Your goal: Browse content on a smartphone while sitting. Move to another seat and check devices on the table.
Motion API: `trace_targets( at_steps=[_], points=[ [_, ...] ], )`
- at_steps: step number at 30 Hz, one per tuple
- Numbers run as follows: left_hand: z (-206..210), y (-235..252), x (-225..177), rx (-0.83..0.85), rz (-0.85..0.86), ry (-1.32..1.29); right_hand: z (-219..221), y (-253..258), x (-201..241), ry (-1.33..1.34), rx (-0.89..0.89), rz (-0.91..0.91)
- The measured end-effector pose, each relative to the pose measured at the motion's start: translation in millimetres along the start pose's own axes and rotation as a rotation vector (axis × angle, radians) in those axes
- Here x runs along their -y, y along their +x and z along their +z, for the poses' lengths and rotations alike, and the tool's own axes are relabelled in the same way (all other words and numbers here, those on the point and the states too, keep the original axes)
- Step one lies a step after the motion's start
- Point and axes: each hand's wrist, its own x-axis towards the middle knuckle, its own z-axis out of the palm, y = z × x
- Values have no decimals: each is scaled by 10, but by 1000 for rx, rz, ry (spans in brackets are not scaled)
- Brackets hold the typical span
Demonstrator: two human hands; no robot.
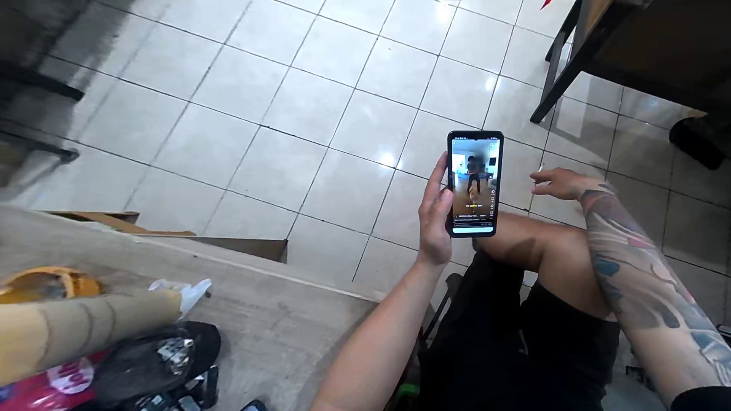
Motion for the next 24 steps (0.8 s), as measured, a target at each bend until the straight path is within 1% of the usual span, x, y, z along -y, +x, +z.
trace_targets(
  at_steps=[6,24],
  points=[
    [-7,-16,-9,8,-6,-6,-6,-29,56,-5,13,14],
    [-16,23,-24,-12,-32,21,13,18,9,-22,8,-9]
  ],
)
